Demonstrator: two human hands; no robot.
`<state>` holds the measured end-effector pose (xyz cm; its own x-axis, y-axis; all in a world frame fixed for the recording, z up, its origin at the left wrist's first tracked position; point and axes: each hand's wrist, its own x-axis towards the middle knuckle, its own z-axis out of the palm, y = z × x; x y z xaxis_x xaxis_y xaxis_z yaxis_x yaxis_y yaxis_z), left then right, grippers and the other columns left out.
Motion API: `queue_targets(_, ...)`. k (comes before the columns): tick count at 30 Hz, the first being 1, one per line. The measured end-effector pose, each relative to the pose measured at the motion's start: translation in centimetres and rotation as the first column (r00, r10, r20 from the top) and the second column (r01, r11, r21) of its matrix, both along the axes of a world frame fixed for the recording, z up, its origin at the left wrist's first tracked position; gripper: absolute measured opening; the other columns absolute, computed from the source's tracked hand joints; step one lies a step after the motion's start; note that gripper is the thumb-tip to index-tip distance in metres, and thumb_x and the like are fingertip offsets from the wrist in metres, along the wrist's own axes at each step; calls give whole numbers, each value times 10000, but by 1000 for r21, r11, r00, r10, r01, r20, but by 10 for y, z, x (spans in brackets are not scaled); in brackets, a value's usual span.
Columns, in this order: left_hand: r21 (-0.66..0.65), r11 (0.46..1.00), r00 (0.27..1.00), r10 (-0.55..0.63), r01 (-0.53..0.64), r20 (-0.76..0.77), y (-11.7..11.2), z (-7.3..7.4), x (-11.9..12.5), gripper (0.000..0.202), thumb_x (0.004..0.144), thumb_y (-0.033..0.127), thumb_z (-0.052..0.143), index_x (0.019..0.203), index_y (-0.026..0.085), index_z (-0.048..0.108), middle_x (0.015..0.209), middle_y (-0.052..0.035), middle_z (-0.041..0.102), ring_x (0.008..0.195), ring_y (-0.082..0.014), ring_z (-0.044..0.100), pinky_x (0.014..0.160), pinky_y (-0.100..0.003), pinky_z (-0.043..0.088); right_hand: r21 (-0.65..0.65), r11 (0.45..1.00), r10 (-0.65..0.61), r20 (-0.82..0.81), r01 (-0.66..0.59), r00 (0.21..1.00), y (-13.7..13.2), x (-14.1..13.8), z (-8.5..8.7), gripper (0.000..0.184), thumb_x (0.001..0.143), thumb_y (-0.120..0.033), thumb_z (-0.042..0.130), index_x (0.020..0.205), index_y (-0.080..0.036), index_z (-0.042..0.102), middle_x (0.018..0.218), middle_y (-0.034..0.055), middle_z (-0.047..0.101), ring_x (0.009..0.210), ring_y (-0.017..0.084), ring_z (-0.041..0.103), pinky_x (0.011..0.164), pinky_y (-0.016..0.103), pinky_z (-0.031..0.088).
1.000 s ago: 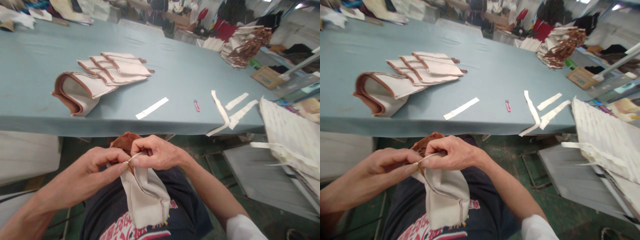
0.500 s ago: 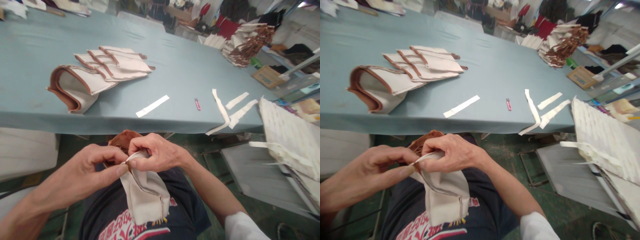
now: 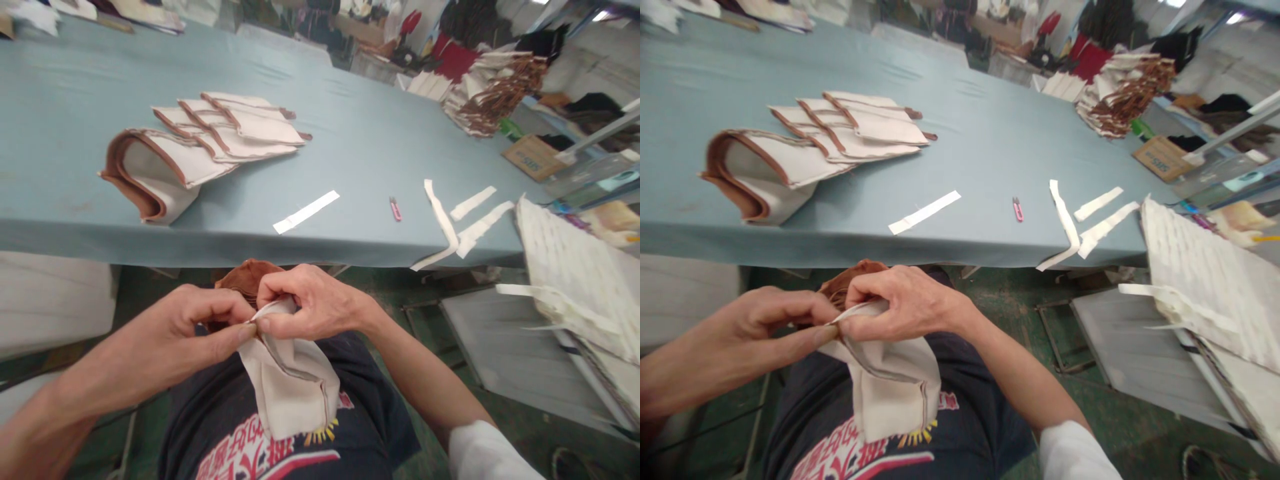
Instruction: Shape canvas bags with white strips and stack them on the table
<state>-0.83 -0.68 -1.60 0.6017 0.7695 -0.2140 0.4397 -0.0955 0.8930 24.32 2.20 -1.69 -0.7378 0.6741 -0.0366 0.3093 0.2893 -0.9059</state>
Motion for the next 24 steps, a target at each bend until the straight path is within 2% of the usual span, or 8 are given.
queue_targets(5, -39, 999, 1000, -8, 9, 19, 4, -3, 2, 275, 1000, 398, 671, 874, 204, 820, 637, 57, 653, 548, -95, 470, 488, -150, 361, 51, 999, -5, 19, 4, 1000, 0, 1, -2, 161, 901, -352, 689, 853, -209, 631, 780, -50, 604, 709, 121, 515, 699, 268, 358)
queue_targets(9, 92, 995, 999, -37, 39, -25, 5, 0, 4, 310, 1020, 396, 615, 827, 204, 764, 646, 59, 668, 563, -101, 513, 497, -148, 396, 123, 992, -26, 97, 14, 995, -1, 1, -4, 166, 917, -354, 679, 842, -216, 624, 778, -50, 611, 699, 123, 521, 694, 277, 353)
queue_targets(12, 240, 968, 996, -61, 73, -59, 4, 3, 3, 336, 1078, 357, 552, 847, 207, 744, 639, 80, 640, 556, -82, 505, 503, -139, 370, 319, 948, -75, 194, 10, 978, -4, -1, -1, 148, 898, -332, 683, 810, -225, 630, 764, -25, 621, 740, 161, 550, 742, 309, 383)
queue_targets(15, 426, 901, 996, -67, 83, -52, 2, 5, 1, 327, 1091, 283, 514, 837, 222, 711, 619, 103, 595, 516, -63, 489, 502, -142, 354, 501, 863, -93, 268, -57, 959, -5, -6, 9, 164, 849, -297, 679, 739, -235, 574, 704, -18, 591, 737, 181, 539, 869, 350, 440)
queue_targets(17, 540, 838, 997, -53, 76, -58, 0, 8, 0, 282, 1090, 263, 524, 880, 247, 712, 629, 115, 601, 488, -53, 509, 499, -141, 360, 519, 848, -67, 311, -110, 948, -3, -9, 21, 164, 816, -270, 668, 727, -246, 532, 667, -34, 553, 678, 166, 482, 824, 337, 434)
queue_targets(20, 698, 715, 996, 23, 44, -86, -2, 15, 0, 200, 1114, 289, 534, 1028, 311, 713, 702, 127, 688, 476, -45, 603, 474, -152, 360, 441, 888, -9, 302, -132, 953, 4, -11, 38, 170, 787, -200, 636, 723, -250, 487, 641, -54, 493, 620, 138, 385, 656, 308, 331)
queue_targets(22, 768, 641, 993, 77, 17, -86, -3, 19, 2, 200, 1137, 313, 499, 1050, 329, 679, 710, 128, 706, 438, -51, 611, 419, -180, 324, 381, 916, 31, 247, -126, 968, 7, -10, 45, 205, 793, -174, 606, 704, -246, 436, 631, -62, 453, 607, 122, 354, 621, 299, 296)
queue_targets(24, 788, 616, 991, 100, 5, -85, -3, 22, 6, 221, 1154, 311, 464, 1023, 331, 641, 665, 136, 675, 365, -58, 551, 364, -211, 273, 337, 935, 41, 213, -113, 976, 8, -10, 46, 233, 814, -171, 580, 699, -243, 391, 629, -66, 423, 604, 111, 352, 621, 290, 293)
